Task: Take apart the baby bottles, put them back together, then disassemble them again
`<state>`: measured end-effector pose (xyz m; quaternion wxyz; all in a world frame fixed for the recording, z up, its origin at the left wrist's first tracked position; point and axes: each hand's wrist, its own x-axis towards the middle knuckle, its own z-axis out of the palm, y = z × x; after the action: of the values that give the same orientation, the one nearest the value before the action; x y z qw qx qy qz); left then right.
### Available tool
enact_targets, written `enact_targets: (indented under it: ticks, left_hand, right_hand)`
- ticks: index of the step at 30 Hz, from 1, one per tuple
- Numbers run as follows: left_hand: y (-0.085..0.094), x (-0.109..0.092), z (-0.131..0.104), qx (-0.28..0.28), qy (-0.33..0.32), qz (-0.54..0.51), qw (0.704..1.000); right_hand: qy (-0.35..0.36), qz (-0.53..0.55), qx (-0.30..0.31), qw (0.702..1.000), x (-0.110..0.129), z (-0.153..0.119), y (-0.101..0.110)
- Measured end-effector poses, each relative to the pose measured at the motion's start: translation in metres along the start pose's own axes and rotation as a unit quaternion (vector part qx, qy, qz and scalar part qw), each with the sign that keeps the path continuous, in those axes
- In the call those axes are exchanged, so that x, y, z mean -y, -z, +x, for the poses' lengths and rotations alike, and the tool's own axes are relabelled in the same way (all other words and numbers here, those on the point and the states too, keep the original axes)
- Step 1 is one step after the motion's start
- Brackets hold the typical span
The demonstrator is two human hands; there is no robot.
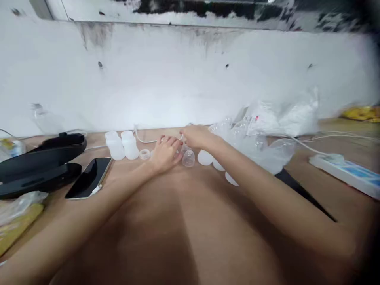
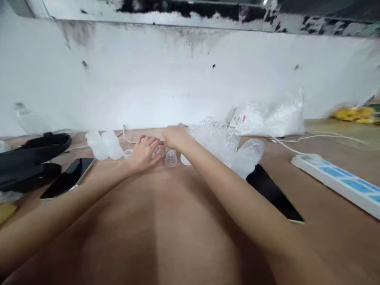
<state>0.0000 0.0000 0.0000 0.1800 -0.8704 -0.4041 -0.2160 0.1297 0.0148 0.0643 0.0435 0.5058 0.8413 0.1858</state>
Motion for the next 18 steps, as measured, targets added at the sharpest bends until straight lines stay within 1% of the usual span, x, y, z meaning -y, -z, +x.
enact_targets:
  ticks: [2, 4, 5, 6, 8, 9, 11, 13, 15, 17, 18]
  left_hand:
    - [-0.002, -0.006, -0.004, 0.011, -0.019, -0.001, 1.000]
    - [-0.004, -0.012, -0.006, 0.020, -0.031, -0.001, 0.999]
    - [-0.005, -0.014, -0.006, 0.024, -0.035, -0.001, 0.999]
    - [-0.007, -0.016, -0.006, 0.028, -0.037, -0.001, 0.999]
    - [-0.010, -0.018, -0.005, 0.030, -0.035, -0.002, 0.999]
    - [-0.011, -0.018, -0.005, 0.029, -0.032, -0.004, 0.999]
    - [-0.010, -0.017, -0.005, 0.027, -0.026, -0.010, 0.999]
    - [-0.004, -0.016, -0.007, 0.024, -0.019, -0.017, 0.999]
    - [0.008, -0.015, -0.012, 0.016, -0.008, -0.022, 1.000]
    - [0.026, -0.017, -0.016, -0.014, 0.009, -0.047, 0.999]
    - [0.036, -0.020, -0.018, -0.045, 0.022, -0.077, 0.996]
  right_hand:
    - [-0.010, -0.014, -0.045, 0.999, -0.004, -0.009, 0.014]
    - [-0.039, -0.023, -0.059, 0.997, -0.009, -0.018, 0.025]
    - [-0.064, -0.028, -0.058, 0.996, -0.011, -0.023, 0.029]
    - [-0.093, -0.030, -0.044, 0.994, -0.012, -0.028, 0.032]
    - [-0.137, -0.021, 0.006, 0.990, -0.015, -0.035, 0.035]
    - [-0.147, -0.013, 0.028, 0.989, -0.016, -0.038, 0.034]
    - [-0.149, 0.000, 0.045, 0.988, -0.017, -0.040, 0.032]
    - [-0.140, 0.008, 0.042, 0.989, -0.019, -0.042, 0.030]
    - [-0.127, 0.011, 0.028, 0.991, -0.020, -0.047, 0.033]
    - [-0.112, 0.009, -0.003, 0.994, -0.020, -0.057, 0.043]
    - [-0.102, 0.015, -0.027, 0.994, -0.020, -0.063, 0.049]
